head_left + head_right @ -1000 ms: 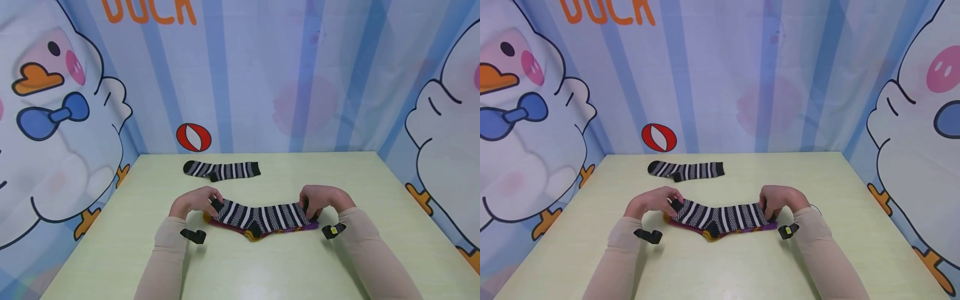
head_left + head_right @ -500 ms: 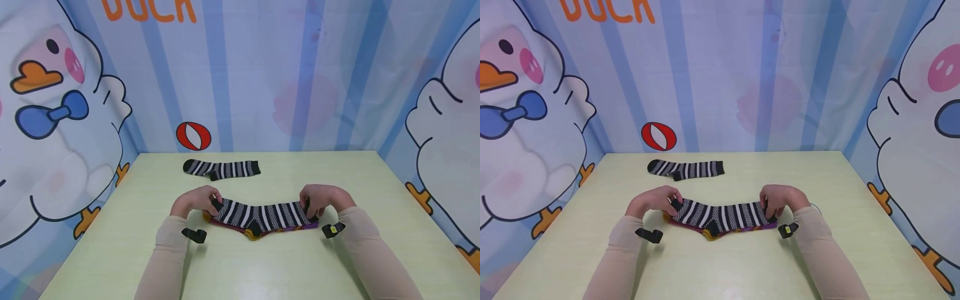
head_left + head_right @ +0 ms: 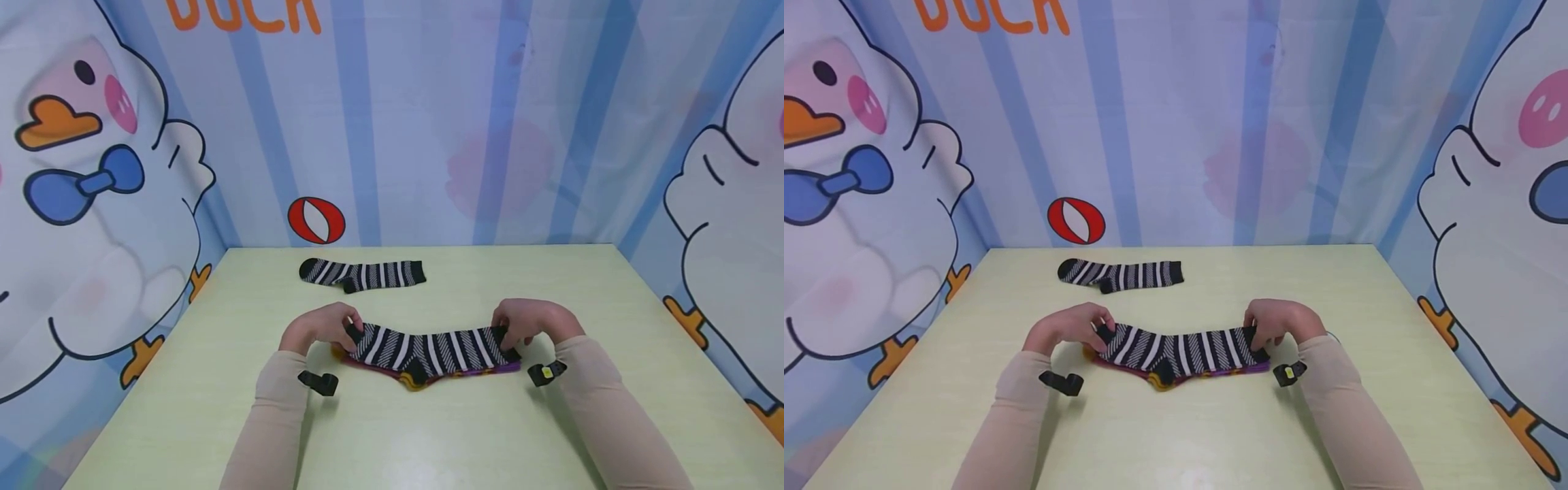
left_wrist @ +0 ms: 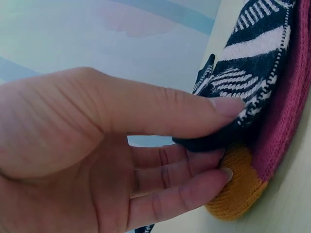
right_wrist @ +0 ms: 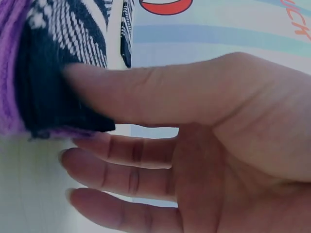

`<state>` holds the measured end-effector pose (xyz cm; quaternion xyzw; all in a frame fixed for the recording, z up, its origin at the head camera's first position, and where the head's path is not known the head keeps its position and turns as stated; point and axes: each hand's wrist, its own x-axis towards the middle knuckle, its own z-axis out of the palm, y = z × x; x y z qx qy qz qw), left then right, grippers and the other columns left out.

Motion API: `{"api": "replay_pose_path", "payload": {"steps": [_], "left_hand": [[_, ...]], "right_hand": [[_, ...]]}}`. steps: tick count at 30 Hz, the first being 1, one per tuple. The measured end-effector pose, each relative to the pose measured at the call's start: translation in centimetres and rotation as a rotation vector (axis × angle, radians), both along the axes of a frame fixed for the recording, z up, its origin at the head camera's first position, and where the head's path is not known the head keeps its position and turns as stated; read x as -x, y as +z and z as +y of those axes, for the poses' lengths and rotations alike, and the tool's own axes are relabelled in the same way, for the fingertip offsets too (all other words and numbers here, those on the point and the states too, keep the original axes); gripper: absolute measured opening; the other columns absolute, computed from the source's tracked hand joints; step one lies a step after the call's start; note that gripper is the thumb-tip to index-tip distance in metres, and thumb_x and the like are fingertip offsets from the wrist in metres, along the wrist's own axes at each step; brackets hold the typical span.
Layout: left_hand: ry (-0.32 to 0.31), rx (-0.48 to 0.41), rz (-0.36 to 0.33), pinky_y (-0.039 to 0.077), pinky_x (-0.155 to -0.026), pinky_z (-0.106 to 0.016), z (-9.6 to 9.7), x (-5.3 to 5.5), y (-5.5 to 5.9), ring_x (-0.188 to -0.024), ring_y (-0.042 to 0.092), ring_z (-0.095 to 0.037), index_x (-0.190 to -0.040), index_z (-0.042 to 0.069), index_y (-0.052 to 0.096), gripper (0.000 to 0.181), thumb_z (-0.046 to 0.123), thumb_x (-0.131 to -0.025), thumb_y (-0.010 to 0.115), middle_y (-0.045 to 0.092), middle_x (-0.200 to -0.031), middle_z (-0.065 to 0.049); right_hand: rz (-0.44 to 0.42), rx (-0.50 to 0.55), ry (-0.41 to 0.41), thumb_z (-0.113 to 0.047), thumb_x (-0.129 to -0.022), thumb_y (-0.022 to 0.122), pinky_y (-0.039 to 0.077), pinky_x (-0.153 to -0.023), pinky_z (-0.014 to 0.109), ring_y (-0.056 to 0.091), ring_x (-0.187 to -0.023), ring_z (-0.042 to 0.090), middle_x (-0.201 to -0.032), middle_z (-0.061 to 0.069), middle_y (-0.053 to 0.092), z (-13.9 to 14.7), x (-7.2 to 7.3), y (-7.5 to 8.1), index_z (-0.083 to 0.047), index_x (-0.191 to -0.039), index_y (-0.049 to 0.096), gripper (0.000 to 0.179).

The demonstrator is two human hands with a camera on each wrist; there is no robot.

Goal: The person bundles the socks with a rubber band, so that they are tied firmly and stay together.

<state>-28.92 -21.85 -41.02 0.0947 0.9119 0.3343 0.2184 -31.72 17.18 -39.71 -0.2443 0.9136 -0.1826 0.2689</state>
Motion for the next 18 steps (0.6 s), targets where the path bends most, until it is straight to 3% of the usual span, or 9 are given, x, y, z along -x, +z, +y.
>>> {"api": "replay_pose_path", "payload": {"steps": [5,11,18], "left_hand": [[-0.011,-0.012,0.004,0.052,-0.067,-0.032,-0.2,0.0,0.1,-0.071,0.059,-0.018,-0.105,0.002,0.063,0.027,0.001,-0.083,0.079,0.061,-0.092,-0.01],[-0.001,-0.013,0.006,0.053,-0.07,-0.033,-0.5,-0.1,-0.1,-0.076,0.06,-0.02,-0.104,0.004,0.063,0.031,-0.002,-0.08,0.081,0.061,-0.099,-0.012],[-0.004,-0.003,-0.024,0.051,-0.068,-0.031,-1.1,0.0,-0.1,-0.084,0.056,-0.022,-0.107,0.005,0.062,0.037,-0.007,-0.077,0.08,0.058,-0.103,-0.013]], "right_hand": [[0.044,0.01,0.063,-0.009,-0.101,0.057,0.057,-0.064,0.039,0.066,-0.074,0.021,-0.091,0.008,0.07,0.2,0.1,0.3,0.003,-0.116,0.071,0.023],[0.082,0.025,0.018,-0.005,-0.097,0.062,0.052,-0.058,0.032,0.061,-0.066,0.018,-0.08,0.002,0.069,0.3,0.4,0.0,-0.002,-0.105,0.077,0.017],[0.086,0.036,-0.006,-0.003,-0.094,0.066,0.044,-0.053,0.026,0.052,-0.059,0.012,-0.076,0.001,0.068,0.4,0.6,-0.3,-0.003,-0.102,0.078,0.015]]}}
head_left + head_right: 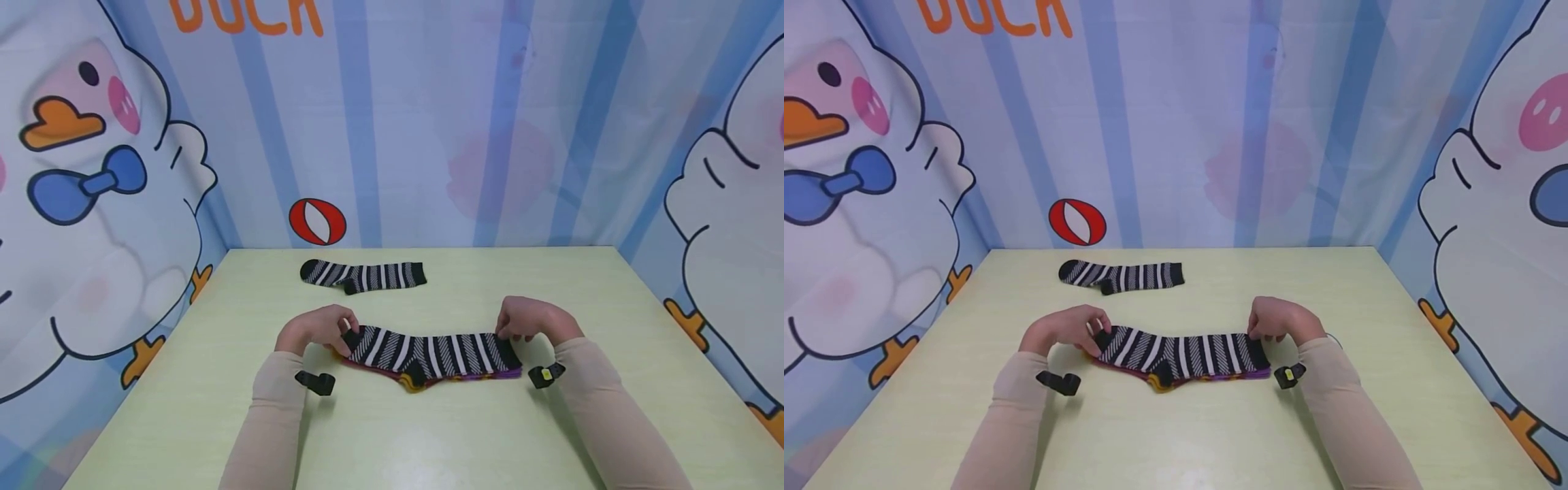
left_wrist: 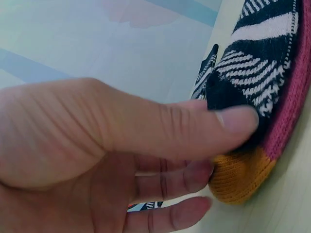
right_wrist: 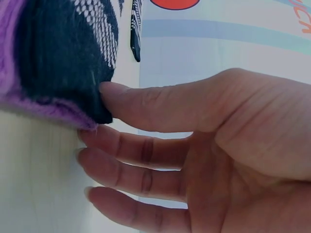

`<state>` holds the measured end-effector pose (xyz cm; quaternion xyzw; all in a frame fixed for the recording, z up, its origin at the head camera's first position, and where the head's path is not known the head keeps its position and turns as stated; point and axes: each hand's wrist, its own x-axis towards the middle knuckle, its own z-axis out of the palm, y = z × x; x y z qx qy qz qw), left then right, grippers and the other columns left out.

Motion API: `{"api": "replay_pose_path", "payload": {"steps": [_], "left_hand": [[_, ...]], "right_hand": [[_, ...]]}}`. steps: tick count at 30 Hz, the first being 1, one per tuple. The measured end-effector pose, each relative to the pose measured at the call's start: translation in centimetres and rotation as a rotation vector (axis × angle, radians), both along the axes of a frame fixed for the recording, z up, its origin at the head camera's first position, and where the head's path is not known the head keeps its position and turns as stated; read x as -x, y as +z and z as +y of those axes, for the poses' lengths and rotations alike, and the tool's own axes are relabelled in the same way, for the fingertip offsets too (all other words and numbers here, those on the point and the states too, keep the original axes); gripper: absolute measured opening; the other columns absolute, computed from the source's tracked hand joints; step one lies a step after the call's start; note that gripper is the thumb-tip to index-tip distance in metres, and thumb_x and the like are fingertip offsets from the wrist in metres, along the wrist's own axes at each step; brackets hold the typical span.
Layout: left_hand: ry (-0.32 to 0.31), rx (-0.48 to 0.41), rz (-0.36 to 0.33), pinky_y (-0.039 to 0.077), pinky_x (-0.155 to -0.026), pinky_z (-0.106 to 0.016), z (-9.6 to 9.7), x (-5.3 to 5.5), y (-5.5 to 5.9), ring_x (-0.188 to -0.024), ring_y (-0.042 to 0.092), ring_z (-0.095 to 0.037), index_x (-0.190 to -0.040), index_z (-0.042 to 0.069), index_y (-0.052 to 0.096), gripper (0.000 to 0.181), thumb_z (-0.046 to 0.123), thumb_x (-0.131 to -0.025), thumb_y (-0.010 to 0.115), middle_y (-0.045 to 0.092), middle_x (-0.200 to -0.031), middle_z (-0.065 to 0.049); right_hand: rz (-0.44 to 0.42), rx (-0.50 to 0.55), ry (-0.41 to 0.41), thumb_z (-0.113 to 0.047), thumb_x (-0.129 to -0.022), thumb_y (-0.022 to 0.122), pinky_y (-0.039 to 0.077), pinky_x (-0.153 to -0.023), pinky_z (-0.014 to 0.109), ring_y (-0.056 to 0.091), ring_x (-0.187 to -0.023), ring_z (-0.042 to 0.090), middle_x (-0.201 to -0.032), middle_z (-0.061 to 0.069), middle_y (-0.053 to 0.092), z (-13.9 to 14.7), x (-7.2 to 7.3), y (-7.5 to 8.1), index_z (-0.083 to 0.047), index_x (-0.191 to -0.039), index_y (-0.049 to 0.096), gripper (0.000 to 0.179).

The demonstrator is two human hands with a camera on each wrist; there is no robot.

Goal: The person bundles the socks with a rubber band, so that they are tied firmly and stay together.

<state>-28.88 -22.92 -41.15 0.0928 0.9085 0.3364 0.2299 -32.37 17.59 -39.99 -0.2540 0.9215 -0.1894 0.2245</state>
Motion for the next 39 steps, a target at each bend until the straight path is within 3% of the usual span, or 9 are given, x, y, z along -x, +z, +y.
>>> {"api": "replay_pose_path", "payload": {"steps": [8,17,39], "left_hand": [[-0.007,0.051,-0.013,0.047,-0.065,-0.029,-0.01,-0.16,0.12,-0.074,0.053,-0.018,-0.11,0.002,0.06,0.038,-0.004,-0.078,0.08,0.056,-0.093,-0.01],[-0.037,0.084,-0.013,0.042,-0.06,-0.027,-0.22,-0.13,-0.51,-0.066,0.048,-0.016,-0.108,0.004,0.057,0.039,-0.001,-0.078,0.082,0.054,-0.095,-0.009],[-0.055,0.119,-0.001,0.042,-0.063,-0.028,-0.06,-0.13,-0.38,-0.069,0.049,-0.017,-0.108,0.005,0.057,0.04,-0.002,-0.078,0.083,0.055,-0.1,-0.009]], "right_hand": [[-0.025,0.002,0.003,-0.003,-0.094,0.066,0.04,-0.051,0.025,0.049,-0.057,0.011,-0.074,0.001,0.068,0.1,-0.08,0.0,-0.006,-0.099,0.079,0.014],[-0.04,-0.054,0.01,-0.004,-0.096,0.062,0.051,-0.061,0.035,0.059,-0.072,0.021,-0.086,0.003,0.064,-0.16,-0.29,-0.35,-0.005,-0.106,0.071,0.014],[-0.028,-0.079,0.049,-0.003,-0.098,0.059,0.049,-0.057,0.032,0.054,-0.065,0.017,-0.077,0.005,0.061,-0.32,-0.44,-0.34,-0.006,-0.099,0.07,0.012]]}}
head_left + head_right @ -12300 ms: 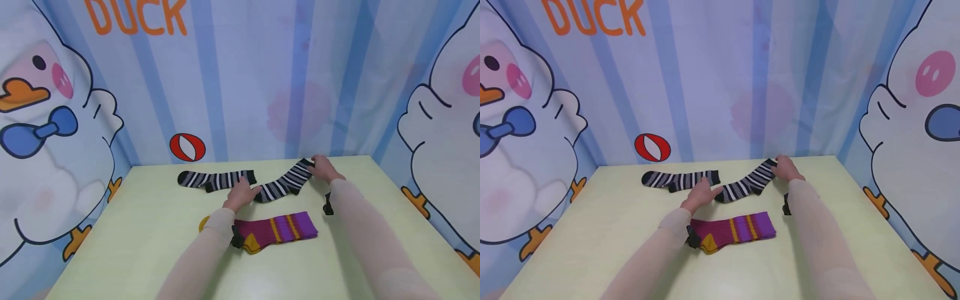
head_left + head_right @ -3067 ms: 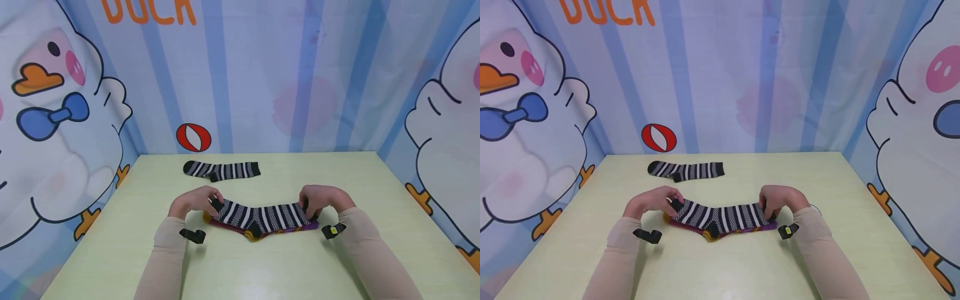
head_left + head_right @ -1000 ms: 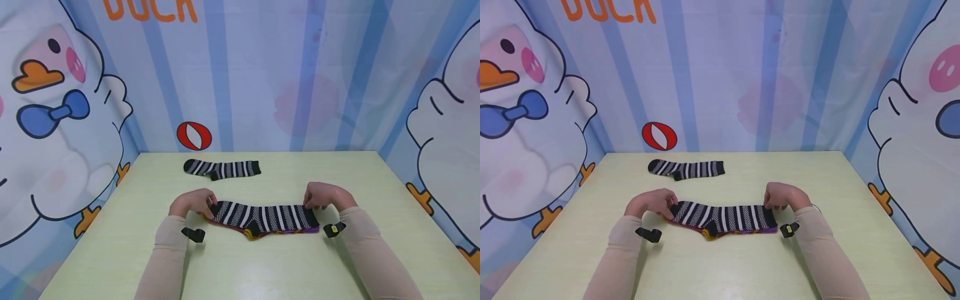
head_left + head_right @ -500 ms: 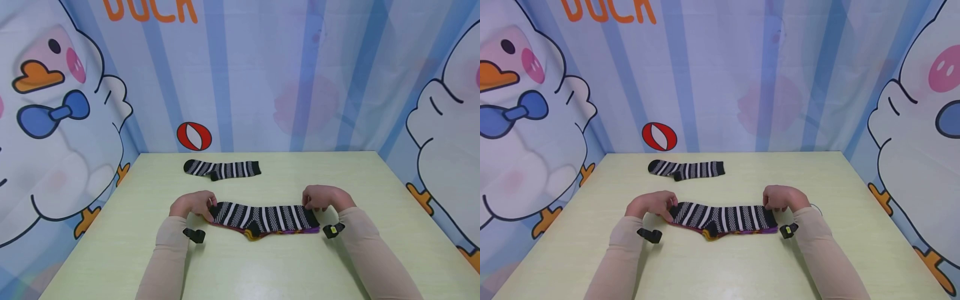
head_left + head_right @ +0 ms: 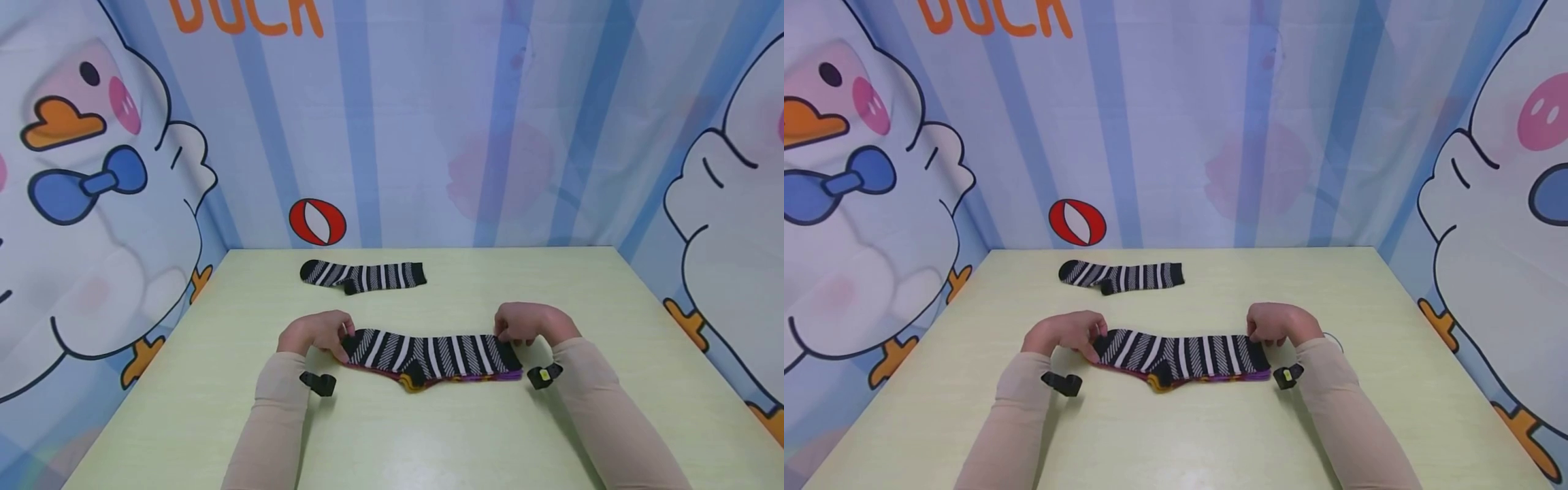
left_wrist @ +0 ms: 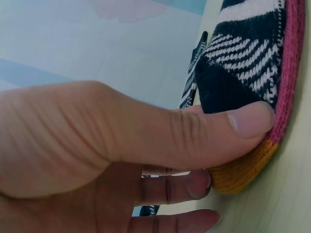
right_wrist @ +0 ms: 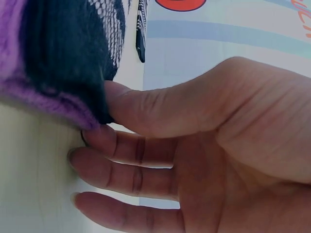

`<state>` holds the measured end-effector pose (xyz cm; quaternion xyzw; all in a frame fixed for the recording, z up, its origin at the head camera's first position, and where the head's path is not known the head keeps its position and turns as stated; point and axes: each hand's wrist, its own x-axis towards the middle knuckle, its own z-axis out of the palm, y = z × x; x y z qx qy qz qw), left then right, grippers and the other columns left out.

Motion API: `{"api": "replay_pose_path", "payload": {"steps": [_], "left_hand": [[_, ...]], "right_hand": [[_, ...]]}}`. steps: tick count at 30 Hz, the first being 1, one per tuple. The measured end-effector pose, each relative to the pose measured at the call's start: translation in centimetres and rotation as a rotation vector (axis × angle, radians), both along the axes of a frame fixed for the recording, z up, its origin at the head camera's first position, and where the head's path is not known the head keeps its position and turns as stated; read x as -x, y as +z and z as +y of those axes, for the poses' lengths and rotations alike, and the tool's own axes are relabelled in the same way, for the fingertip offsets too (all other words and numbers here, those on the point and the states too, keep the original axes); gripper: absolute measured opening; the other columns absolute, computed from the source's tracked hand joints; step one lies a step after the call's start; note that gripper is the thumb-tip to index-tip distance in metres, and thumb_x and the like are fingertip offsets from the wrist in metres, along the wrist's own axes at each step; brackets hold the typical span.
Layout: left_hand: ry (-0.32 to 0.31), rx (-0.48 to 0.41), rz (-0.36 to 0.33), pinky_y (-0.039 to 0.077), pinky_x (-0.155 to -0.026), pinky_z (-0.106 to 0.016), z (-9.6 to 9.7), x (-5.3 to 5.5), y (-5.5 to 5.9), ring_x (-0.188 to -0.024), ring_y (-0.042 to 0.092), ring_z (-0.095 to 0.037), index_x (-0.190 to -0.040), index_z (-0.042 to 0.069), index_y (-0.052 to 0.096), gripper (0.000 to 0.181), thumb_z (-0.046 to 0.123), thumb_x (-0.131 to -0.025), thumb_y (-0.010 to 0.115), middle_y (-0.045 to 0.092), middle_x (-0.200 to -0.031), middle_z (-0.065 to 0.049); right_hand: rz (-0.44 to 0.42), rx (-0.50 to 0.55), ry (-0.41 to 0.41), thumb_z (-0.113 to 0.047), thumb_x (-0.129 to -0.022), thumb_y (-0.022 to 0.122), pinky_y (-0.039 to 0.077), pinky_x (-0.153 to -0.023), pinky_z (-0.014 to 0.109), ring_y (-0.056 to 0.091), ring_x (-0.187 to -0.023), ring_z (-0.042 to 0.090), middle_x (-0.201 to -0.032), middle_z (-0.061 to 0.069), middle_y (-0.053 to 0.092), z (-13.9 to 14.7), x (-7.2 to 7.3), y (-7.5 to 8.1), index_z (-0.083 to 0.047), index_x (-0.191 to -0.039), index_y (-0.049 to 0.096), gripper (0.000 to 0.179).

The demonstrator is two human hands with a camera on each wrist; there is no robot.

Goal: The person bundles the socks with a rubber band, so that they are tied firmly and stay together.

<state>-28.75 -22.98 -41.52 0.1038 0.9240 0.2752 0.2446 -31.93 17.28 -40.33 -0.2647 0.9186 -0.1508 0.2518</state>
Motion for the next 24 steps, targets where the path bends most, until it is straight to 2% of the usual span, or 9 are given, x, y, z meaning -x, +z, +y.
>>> {"api": "replay_pose_path", "payload": {"steps": [11,24], "left_hand": [[0.025,0.03,-0.008,0.044,-0.068,-0.031,0.1,-0.18,0.23,-0.082,0.053,-0.022,-0.107,0.008,0.058,0.04,0.0,-0.077,0.084,0.056,-0.104,-0.009],[0.026,0.046,0.009,0.044,-0.066,-0.031,0.18,-0.38,0.31,-0.077,0.053,-0.021,-0.107,0.009,0.059,0.04,0.001,-0.077,0.084,0.055,-0.103,-0.008]], "right_hand": [[0.0,-0.005,-0.022,-0.003,-0.097,0.06,0.055,-0.063,0.036,0.058,-0.071,0.019,-0.079,0.004,0.061,-0.24,-0.08,-0.24,-0.005,-0.097,0.069,0.01],[0.01,0.008,-0.016,-0.002,-0.097,0.06,0.053,-0.061,0.035,0.057,-0.069,0.019,-0.078,0.005,0.061,-0.06,-0.26,-0.27,-0.005,-0.098,0.07,0.01]]}}
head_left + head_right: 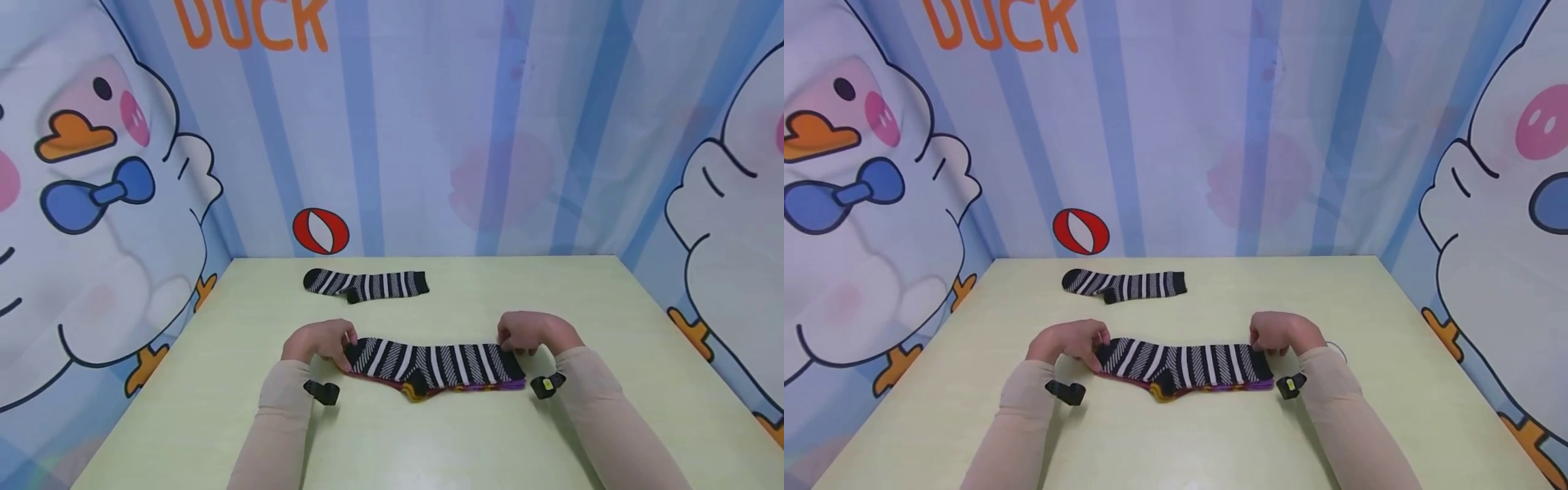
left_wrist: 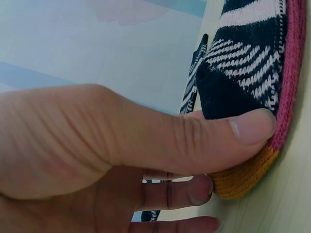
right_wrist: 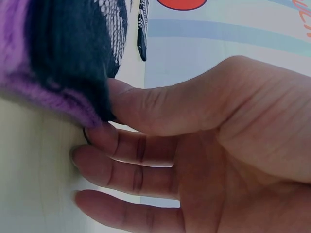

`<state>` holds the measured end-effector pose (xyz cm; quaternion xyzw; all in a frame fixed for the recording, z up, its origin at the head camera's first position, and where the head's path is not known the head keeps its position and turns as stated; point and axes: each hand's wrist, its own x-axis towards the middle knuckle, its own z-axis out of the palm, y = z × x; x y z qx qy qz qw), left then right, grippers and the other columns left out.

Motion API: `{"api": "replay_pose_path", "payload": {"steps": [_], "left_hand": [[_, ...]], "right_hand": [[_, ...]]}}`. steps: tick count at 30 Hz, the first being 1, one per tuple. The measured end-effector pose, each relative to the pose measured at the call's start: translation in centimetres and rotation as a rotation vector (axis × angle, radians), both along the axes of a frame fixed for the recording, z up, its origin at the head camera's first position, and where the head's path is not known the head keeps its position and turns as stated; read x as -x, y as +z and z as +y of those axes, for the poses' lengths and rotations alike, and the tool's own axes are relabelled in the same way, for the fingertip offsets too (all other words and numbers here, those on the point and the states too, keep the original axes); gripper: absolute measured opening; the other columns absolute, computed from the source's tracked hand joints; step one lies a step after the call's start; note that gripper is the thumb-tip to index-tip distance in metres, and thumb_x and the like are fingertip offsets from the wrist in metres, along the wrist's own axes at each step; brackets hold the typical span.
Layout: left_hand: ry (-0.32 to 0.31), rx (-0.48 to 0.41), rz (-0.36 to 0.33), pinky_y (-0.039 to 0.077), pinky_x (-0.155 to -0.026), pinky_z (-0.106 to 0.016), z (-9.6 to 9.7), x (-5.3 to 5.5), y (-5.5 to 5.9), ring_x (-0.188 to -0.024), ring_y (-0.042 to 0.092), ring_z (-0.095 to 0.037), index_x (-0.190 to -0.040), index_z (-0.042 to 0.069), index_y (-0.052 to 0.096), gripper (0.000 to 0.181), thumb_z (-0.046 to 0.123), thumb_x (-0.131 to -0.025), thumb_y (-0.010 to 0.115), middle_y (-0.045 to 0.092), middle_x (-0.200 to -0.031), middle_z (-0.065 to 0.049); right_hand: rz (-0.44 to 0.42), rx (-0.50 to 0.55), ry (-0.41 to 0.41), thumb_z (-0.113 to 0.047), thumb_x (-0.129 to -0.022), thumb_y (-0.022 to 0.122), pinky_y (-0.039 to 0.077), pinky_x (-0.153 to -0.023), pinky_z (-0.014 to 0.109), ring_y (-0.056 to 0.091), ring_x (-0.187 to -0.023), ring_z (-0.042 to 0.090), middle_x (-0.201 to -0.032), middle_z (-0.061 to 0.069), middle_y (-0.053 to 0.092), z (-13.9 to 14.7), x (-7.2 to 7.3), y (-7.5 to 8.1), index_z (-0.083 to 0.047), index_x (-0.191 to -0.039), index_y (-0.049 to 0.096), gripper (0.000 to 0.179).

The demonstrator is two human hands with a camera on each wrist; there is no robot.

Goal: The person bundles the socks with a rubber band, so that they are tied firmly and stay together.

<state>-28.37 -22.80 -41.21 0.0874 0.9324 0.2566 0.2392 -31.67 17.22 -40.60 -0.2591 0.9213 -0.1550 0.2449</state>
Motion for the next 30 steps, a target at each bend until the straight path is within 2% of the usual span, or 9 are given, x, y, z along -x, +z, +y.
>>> {"api": "replay_pose_path", "payload": {"steps": [7,13,20,30], "left_hand": [[0.005,-0.009,-0.008,0.043,-0.065,-0.03,0.13,-0.24,-0.4,-0.076,0.052,-0.02,-0.106,0.008,0.058,0.04,0.0,-0.076,0.084,0.055,-0.102,-0.008],[0.003,0.005,0.001,0.044,-0.067,-0.031,0.18,-0.05,-0.19,-0.079,0.053,-0.021,-0.107,0.009,0.059,0.04,0.001,-0.077,0.084,0.055,-0.103,-0.008],[-0.013,0.007,0.004,0.044,-0.066,-0.029,0.28,0.15,0.11,-0.079,0.052,-0.02,-0.107,0.007,0.058,0.039,0.0,-0.078,0.083,0.055,-0.101,-0.008],[-0.026,0.009,0.009,0.044,-0.065,-0.03,0.21,0.08,0.36,-0.079,0.052,-0.02,-0.106,0.008,0.058,0.038,0.002,-0.079,0.083,0.055,-0.101,-0.007]], "right_hand": [[0.006,0.01,-0.013,-0.002,-0.096,0.061,0.053,-0.06,0.036,0.057,-0.069,0.02,-0.078,0.005,0.061,0.19,-0.38,-0.41,-0.006,-0.095,0.07,0.01],[0.02,0.004,0.001,-0.002,-0.095,0.061,0.053,-0.061,0.036,0.057,-0.069,0.02,-0.077,0.005,0.061,0.25,-0.16,-0.22,-0.006,-0.094,0.07,0.01],[0.011,0.011,-0.002,-0.001,-0.096,0.06,0.049,-0.057,0.032,0.051,-0.063,0.015,-0.074,0.006,0.059,0.21,0.15,0.07,-0.008,-0.089,0.069,0.013],[0.003,0.031,-0.011,-0.003,-0.095,0.06,0.053,-0.059,0.036,0.056,-0.067,0.018,-0.077,0.005,0.061,0.26,0.12,0.21,-0.008,-0.091,0.069,0.011]]}}
